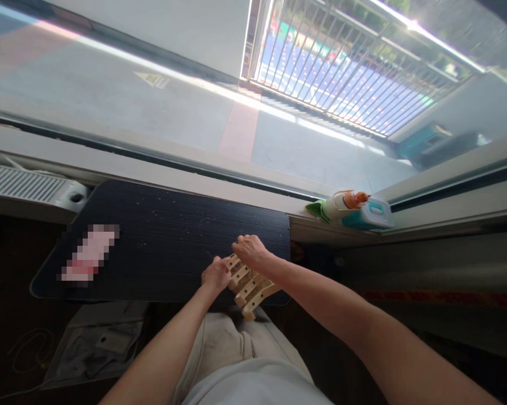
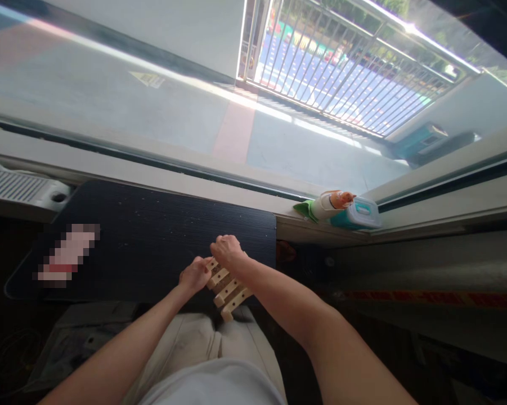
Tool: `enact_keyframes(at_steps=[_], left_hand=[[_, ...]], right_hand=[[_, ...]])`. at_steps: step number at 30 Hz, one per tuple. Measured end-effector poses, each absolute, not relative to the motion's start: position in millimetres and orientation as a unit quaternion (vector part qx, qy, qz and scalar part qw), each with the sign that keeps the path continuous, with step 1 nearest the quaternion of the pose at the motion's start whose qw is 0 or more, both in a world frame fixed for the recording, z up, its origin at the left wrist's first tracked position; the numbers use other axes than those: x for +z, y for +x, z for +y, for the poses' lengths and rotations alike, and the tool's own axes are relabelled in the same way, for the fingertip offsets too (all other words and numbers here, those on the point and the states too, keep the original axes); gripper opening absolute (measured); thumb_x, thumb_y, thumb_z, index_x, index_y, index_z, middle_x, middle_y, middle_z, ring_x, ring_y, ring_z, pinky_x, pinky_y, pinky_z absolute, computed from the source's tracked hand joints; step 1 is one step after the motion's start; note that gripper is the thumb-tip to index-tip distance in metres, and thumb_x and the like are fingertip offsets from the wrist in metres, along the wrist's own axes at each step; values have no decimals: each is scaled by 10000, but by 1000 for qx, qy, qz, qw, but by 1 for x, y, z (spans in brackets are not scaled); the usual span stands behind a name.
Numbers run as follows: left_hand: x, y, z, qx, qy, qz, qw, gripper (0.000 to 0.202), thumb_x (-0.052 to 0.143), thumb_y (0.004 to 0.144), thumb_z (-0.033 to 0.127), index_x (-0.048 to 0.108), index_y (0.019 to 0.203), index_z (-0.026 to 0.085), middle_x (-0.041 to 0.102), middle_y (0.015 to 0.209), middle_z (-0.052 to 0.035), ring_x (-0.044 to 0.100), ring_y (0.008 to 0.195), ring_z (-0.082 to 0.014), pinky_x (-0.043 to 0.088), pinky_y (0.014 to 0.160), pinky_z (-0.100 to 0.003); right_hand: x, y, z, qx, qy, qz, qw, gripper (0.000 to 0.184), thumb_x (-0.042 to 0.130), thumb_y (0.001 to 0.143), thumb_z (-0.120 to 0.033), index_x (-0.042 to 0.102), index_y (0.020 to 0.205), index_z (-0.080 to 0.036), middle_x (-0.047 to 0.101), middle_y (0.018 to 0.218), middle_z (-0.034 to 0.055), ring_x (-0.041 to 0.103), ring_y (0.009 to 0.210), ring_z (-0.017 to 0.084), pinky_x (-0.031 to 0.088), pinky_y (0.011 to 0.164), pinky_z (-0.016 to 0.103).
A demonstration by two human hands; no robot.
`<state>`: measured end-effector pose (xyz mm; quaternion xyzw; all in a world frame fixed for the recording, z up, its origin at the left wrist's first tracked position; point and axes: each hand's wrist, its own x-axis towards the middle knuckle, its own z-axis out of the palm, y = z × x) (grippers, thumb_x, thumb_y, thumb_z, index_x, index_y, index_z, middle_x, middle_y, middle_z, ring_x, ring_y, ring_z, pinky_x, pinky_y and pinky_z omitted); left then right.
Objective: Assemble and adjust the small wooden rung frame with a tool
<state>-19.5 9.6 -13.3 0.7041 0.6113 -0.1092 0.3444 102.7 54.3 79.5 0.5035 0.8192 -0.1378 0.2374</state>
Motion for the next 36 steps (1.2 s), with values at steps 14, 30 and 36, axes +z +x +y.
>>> enact_keyframes(at_steps=[14,30,36], left_hand=[[-16,-19,11,-95,689,621,361,389,404,764,256,529,1120,350,550,1025,-38,587,829,-188,445,696,-306],[-16,-20,12,-98,695,614,362,365,408,767,266,537,1094,368,549,1004,-31,589,825,-178,442,689,-291],[-15,-19,12,-107,696,612,359,389,396,768,271,516,1128,357,553,1031,-44,588,843,-184,440,683,-281]], right_hand=[[68,109,53,-217,610,716,260,193,470,782,-180,650,841,-146,671,842,127,627,816,213,474,642,274],[66,111,51,-228,590,742,222,217,430,802,-171,639,832,-118,663,834,143,619,772,200,458,659,276],[71,147,45,-478,636,561,229,224,482,743,-264,624,649,-119,657,684,88,573,530,142,443,495,229]])
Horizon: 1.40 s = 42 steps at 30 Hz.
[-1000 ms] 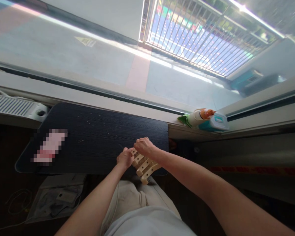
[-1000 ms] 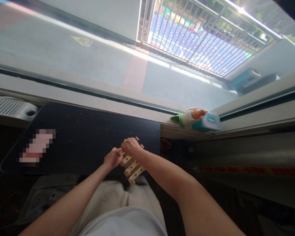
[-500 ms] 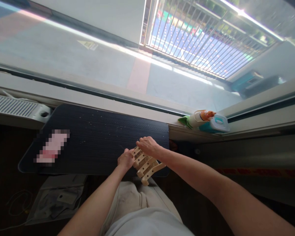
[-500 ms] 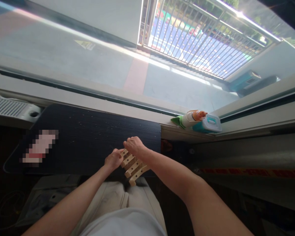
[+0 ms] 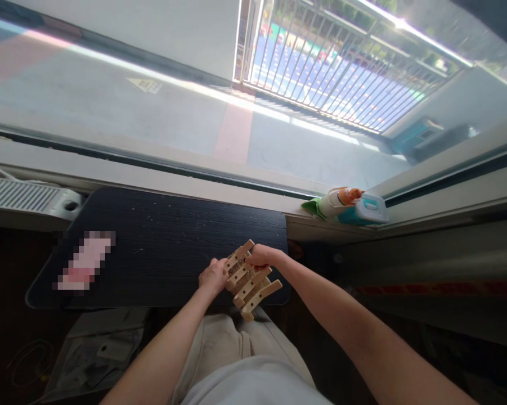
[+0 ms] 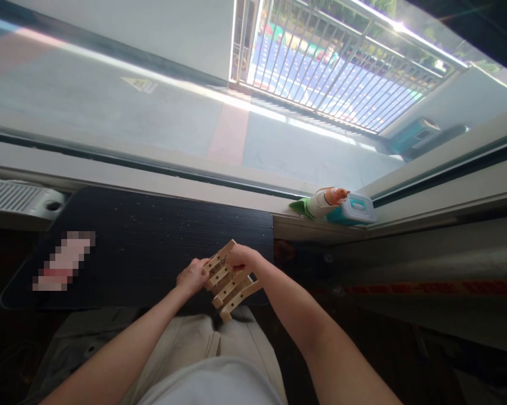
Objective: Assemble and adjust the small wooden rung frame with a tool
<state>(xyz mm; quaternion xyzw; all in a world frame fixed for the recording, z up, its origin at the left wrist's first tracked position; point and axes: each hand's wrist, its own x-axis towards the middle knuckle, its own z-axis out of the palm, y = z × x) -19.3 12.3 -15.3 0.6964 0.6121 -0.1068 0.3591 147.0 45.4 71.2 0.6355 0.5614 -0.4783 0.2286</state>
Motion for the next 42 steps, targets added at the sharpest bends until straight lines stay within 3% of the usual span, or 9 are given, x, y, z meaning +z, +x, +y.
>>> enact_keyframes(at_steps=[3,7,11,14,19,23,26,33,42], left_hand=[[-14,-21,18,-116,696,601,375,392,447,742,318,518,1127,338,550,1067,-45,578,903,-200,439,737,-289],[-14,-27,22,-85,687,574,438,611,524,676,480,437,1227,230,489,1198,-96,496,1084,-228,394,884,-295],[-14,-35,14,-26,697,512,501,914,655,539,500,299,1314,171,379,1310,-125,394,1192,-228,328,976,-287],[-16,-38,9,-9,693,492,527,925,691,508,464,307,1301,182,388,1297,-120,396,1189,-225,318,992,-312],[-19,-37,9,-11,688,488,537,957,705,497,449,285,1312,178,427,1267,-125,406,1179,-240,326,986,-340],[-20,-31,10,-35,686,509,519,738,512,699,487,285,1312,145,451,1258,-135,423,1167,-218,329,974,-325],[-18,-25,11,-65,687,529,494,558,333,812,404,315,1288,113,444,1275,-147,426,1169,-191,320,970,-294],[2,-20,10,-108,684,546,471,416,301,824,407,454,1120,158,570,1139,-106,545,1007,-195,407,806,-273],[9,-16,9,-112,684,552,464,385,304,832,394,467,1099,170,583,1099,-84,536,1003,-184,396,812,-265]], right_hand=[[70,170,34,-542,646,516,152,209,480,725,-274,613,680,-119,658,719,76,568,539,130,436,491,216],[61,195,27,-383,755,530,43,250,507,702,-300,616,874,-154,658,862,70,595,731,164,421,575,214],[44,203,24,-348,778,519,67,290,517,705,-380,639,866,-173,659,874,73,599,782,192,411,600,237],[32,197,17,-365,758,532,94,273,502,729,-395,649,828,-186,666,817,63,606,753,188,408,596,241],[26,190,4,-317,762,555,100,250,470,781,-353,629,909,-209,659,916,70,598,853,185,415,662,249],[24,191,-3,-315,765,549,117,256,467,793,-345,620,938,-201,651,948,78,590,881,186,415,688,260],[21,193,-6,-317,763,552,112,251,463,792,-342,615,935,-203,648,956,74,587,888,187,414,698,265],[17,195,-8,-316,761,558,95,244,463,788,-344,605,936,-212,645,955,64,585,890,184,409,700,264],[28,196,-13,-318,763,554,106,256,460,801,-369,582,964,-214,639,960,60,579,896,177,390,692,254]])
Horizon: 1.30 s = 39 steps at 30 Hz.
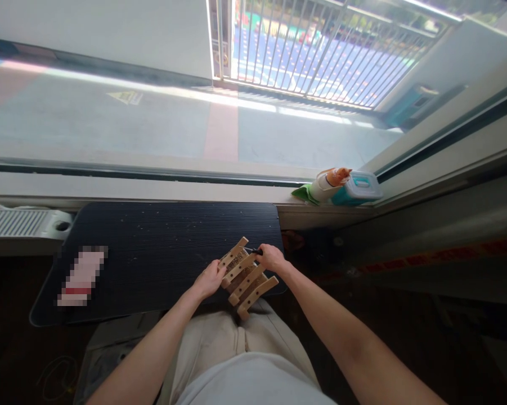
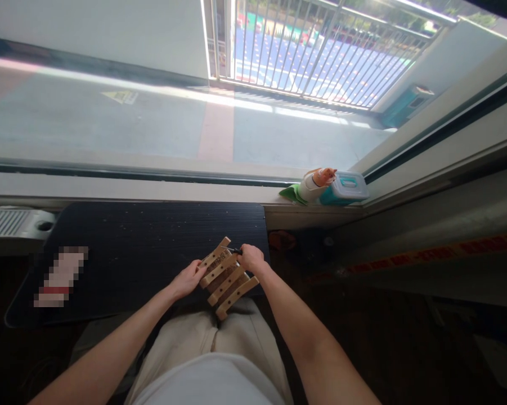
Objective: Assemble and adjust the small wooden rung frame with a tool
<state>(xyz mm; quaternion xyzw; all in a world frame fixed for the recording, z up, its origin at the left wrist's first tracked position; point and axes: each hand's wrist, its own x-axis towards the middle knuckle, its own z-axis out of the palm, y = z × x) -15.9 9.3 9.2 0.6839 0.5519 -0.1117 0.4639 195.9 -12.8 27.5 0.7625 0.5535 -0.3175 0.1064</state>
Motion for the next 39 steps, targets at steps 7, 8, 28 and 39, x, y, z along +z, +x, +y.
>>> enact_keyframes(at_steps=[7,8,28,39], left_hand=[[37,-31,-17,-21,798,551,243,361,347,824,408,504,1071,199,548,1098,-89,483,1042,-209,333,905,-305],[40,-33,-24,-39,807,538,241,321,347,825,397,527,1011,208,574,1027,-77,510,989,-200,354,866,-298],[27,-25,-42,-149,800,520,260,172,387,818,311,521,891,232,624,887,-21,578,835,-153,380,697,-254],[24,-27,-43,-143,815,505,246,179,375,821,305,519,885,221,623,864,-31,579,831,-171,385,702,-280]], right_hand=[[59,188,-25,-307,749,585,39,312,392,834,-347,484,1107,-227,639,966,36,579,868,163,373,685,253],[62,186,-30,-310,741,595,35,295,394,830,-327,502,1087,-230,638,973,32,577,875,162,372,690,250],[65,153,-63,-298,678,667,88,240,388,819,-263,594,934,-218,651,938,56,580,882,174,388,732,274],[69,139,-53,-291,646,699,98,261,384,834,-260,630,845,-175,665,865,82,607,809,174,406,703,256]])
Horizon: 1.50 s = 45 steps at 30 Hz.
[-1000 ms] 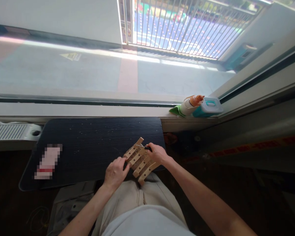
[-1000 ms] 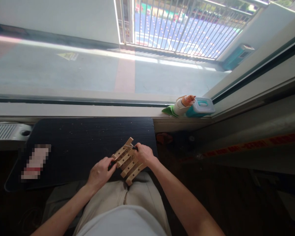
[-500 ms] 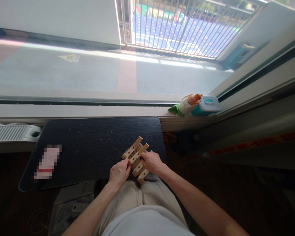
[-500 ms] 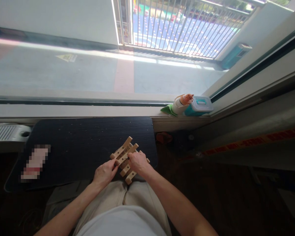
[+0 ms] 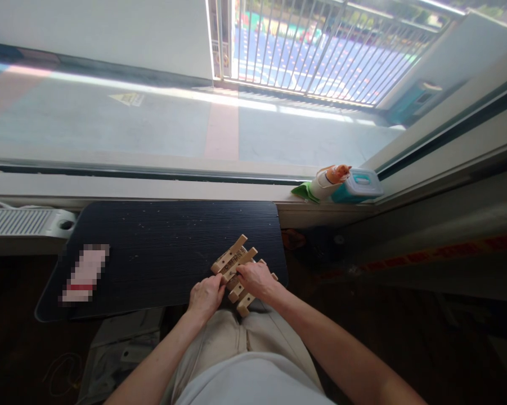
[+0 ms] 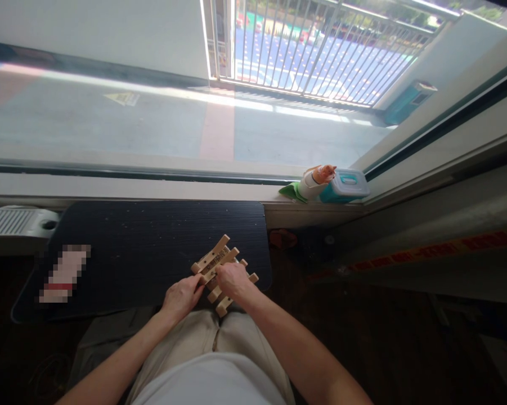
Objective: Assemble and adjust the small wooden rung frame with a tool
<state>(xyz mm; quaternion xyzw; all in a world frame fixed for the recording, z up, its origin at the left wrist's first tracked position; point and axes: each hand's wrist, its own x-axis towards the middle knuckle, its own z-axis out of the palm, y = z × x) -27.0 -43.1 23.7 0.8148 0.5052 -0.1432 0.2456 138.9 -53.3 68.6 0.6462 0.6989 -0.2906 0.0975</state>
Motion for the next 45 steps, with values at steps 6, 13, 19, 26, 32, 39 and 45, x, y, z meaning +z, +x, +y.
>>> enact_keyframes(at_steps=[6,13,19,26,32,39,45], left_hand=[[24,-27,-44,-138,817,506,239,179,367,828,300,517,877,215,622,874,-30,577,842,-171,387,701,-279],[25,-27,-45,-138,811,511,249,173,379,822,298,521,881,218,627,869,-28,582,845,-175,393,692,-281],[24,-27,-44,-135,806,515,258,182,387,811,299,523,912,230,628,892,-23,578,860,-172,389,693,-276],[23,-28,-45,-125,803,519,264,184,377,815,318,527,878,232,626,903,-17,570,855,-166,378,678,-265],[23,-29,-45,-132,801,518,268,204,369,822,326,533,901,233,627,922,-26,570,865,-167,379,689,-265],[22,-29,-46,-135,796,520,277,229,348,837,332,534,929,236,624,941,-35,567,883,-163,376,723,-266],[24,-29,-46,-141,799,518,269,216,356,839,322,530,930,232,625,941,-32,567,894,-160,385,732,-261]], right_hand=[[68,136,-48,-272,641,706,126,249,417,813,-245,654,812,-167,669,838,92,614,773,186,419,655,253],[69,129,-39,-230,545,791,155,204,447,790,-122,650,781,-133,663,772,84,608,721,176,419,601,237],[78,112,-20,-220,459,840,189,177,480,781,-110,652,742,-120,666,809,101,602,766,197,430,619,255],[73,117,-17,-266,594,732,200,193,477,781,-177,632,886,-131,664,869,127,619,823,197,451,667,256],[74,127,-22,-271,555,771,153,259,502,762,-202,545,1006,-126,657,890,111,621,829,213,463,642,267],[61,121,-29,-236,506,815,156,221,402,811,-116,560,967,-123,664,837,108,628,792,201,457,637,259],[64,126,-32,-252,634,712,168,234,423,798,-268,600,872,-134,670,839,127,634,781,227,469,617,290]])
